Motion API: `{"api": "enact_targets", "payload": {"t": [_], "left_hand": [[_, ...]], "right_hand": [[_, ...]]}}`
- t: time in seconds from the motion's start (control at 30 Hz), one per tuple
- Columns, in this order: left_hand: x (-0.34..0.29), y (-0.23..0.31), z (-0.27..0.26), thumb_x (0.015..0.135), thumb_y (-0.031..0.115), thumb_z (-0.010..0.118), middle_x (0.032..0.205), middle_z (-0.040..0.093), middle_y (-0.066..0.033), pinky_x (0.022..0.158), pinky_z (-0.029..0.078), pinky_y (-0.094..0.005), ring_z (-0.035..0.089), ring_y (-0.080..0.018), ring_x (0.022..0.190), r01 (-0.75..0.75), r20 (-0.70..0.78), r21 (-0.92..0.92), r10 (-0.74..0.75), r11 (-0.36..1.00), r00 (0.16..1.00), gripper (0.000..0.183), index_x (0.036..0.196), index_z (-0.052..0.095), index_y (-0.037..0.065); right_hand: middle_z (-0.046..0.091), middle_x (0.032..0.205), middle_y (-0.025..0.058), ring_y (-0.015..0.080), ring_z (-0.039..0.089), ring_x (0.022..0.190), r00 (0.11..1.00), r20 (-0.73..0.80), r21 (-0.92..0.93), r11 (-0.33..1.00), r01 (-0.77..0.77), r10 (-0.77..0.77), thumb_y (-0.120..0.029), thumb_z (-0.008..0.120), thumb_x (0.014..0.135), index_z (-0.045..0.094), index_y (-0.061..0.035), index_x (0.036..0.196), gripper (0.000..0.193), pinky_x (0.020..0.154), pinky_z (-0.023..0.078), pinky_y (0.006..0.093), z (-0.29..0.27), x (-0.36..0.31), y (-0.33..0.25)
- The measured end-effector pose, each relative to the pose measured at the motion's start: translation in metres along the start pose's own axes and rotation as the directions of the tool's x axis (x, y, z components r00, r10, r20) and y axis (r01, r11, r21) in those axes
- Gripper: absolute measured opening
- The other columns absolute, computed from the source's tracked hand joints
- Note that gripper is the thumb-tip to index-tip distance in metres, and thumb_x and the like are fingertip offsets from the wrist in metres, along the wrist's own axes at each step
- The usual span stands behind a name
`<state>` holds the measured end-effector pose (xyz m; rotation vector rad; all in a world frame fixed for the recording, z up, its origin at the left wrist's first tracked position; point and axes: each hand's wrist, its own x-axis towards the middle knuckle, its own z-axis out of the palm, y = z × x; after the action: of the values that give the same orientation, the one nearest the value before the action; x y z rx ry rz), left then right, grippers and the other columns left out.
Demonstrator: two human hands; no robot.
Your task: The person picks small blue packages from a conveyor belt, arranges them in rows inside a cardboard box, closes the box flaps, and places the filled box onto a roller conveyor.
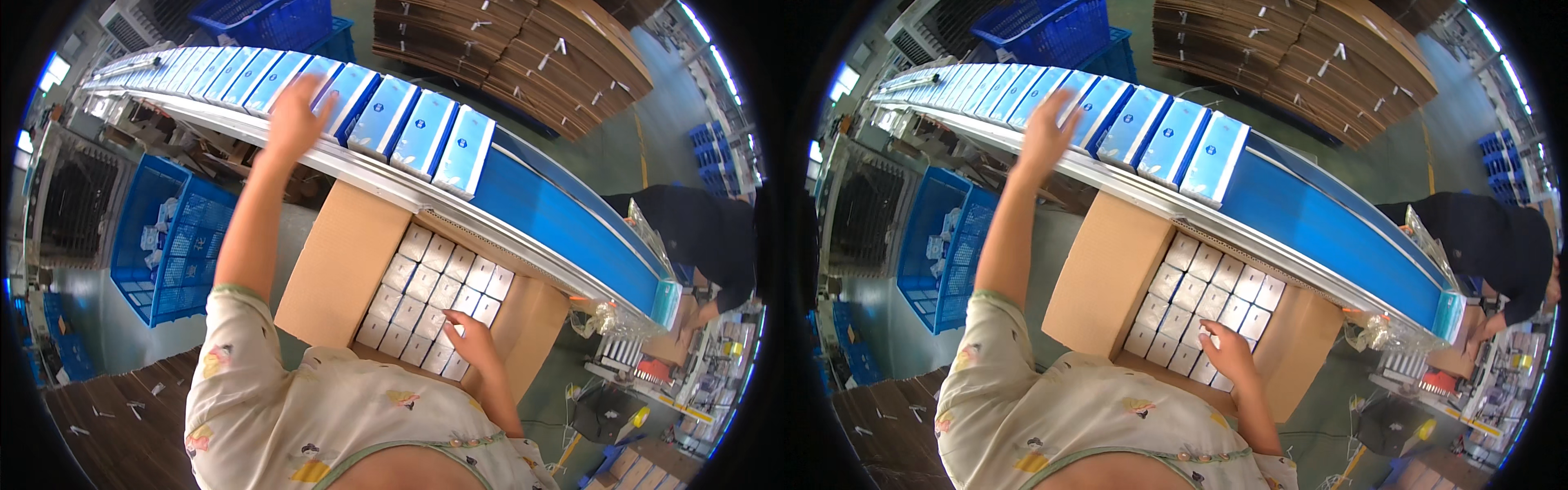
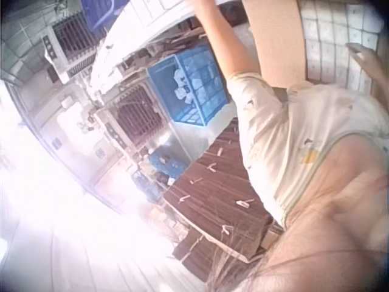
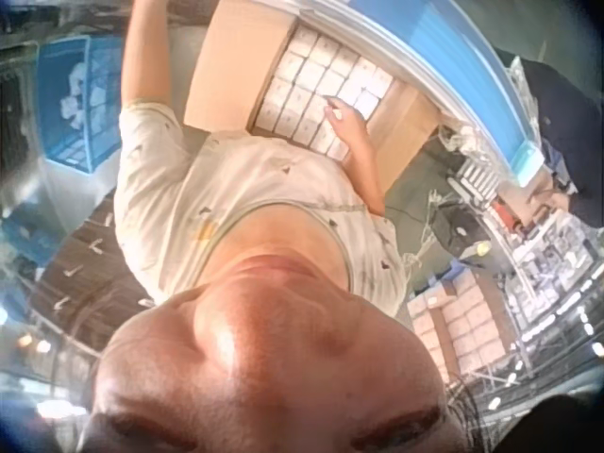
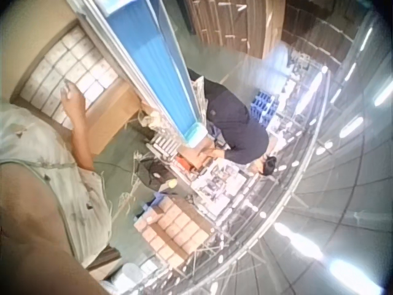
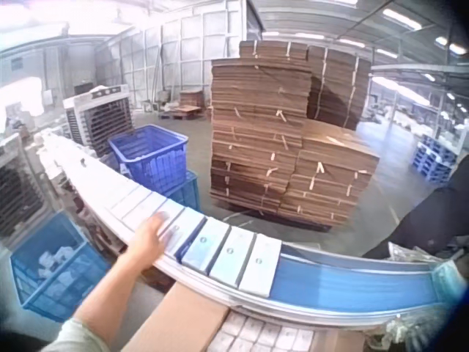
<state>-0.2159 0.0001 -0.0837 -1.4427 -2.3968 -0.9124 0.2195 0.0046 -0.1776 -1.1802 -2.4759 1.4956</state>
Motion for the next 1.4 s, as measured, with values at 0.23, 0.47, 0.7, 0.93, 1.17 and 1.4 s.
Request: {"api": "enact_targets", "payload": {"t": [0.23,0.47,0.7,0.93,1.17,1.4], "left_hand": [[0.029,-0.012,0.028,0.080,0.038,0.056,0.110,0.053,-0.0226,0.087,0.042,-0.0366,0.053,-0.0328,0.101,0.145,0.205,0.249,-0.198,0.958,0.958,0.060,0.126,0.040,0.003],[0.041,0.044,0.046,0.064,0.059,0.066,0.118,0.047,-0.0288,0.088,0.042,-0.0389,0.050,-0.0371,0.108,0.217,0.545,0.017,-0.190,0.976,0.816,0.100,0.130,0.028,-0.006],[0.026,0.050,0.073,0.052,0.059,0.074,0.110,0.052,-0.0277,0.087,0.043,-0.0363,0.055,-0.0345,0.100,0.288,0.421,-0.276,-0.154,0.917,0.894,0.108,0.125,0.034,-0.009],[-0.005,0.126,-0.019,0.060,0.029,0.080,0.109,0.050,-0.0143,0.084,0.044,-0.0304,0.051,-0.0202,0.098,0.013,0.111,-0.765,0.112,0.644,0.987,0.090,0.125,0.030,-0.007],[-0.176,0.139,-0.045,0.058,0.030,0.081,0.107,0.054,-0.0218,0.086,0.044,-0.0353,0.056,-0.0278,0.097,0.124,0.474,-0.496,0.148,0.859,0.868,0.102,0.133,0.019,-0.001],[-0.282,0.117,0.108,0.087,0.039,0.044,0.105,0.058,-0.0191,0.078,0.047,-0.0381,0.055,-0.0362,0.097,-0.403,0.994,0.031,-0.071,0.915,-0.084,0.043,0.108,0.056,0.003]], "right_hand": [[0.063,0.101,0.0109,0.0216,0.059,0.094,0.858,-0.463,-0.026,0.971,0.239,-0.223,-0.010,0.056,0.081,0.060,-0.0027,0.104,0.025,0.080,0.045,0.0299,-0.079,0.010,-0.066],[0.054,0.112,0.0174,0.0260,0.055,0.100,0.845,-0.527,0.000,0.994,0.108,-0.092,-0.031,0.067,0.072,0.036,0.0018,0.125,0.069,0.083,0.043,0.0311,-0.148,0.135,-0.047],[0.057,0.100,0.0121,0.0160,0.055,0.088,0.950,-0.312,0.510,0.843,0.172,-0.005,-0.033,0.072,0.067,0.049,0.0012,0.105,0.056,0.078,0.044,0.0278,-0.163,0.160,-0.055],[0.054,0.098,0.0098,0.0151,0.053,0.088,0.707,-0.695,0.211,0.901,0.379,-0.134,-0.026,0.074,0.065,0.043,0.0023,0.112,0.063,0.080,0.043,0.0296,-0.181,0.037,-0.097],[0.047,0.114,0.0129,0.0212,0.049,0.103,0.863,-0.450,0.543,0.837,0.060,0.229,-0.027,0.073,0.067,0.032,0.0022,0.127,0.078,0.087,0.040,0.0340,-0.087,-0.111,-0.028],[0.061,0.096,0.0186,0.0251,0.058,0.094,0.730,0.082,-0.511,0.657,-0.554,0.679,-0.044,0.049,0.083,0.061,-0.0012,0.101,0.048,0.081,0.044,0.0343,0.014,-0.055,0.094]]}}
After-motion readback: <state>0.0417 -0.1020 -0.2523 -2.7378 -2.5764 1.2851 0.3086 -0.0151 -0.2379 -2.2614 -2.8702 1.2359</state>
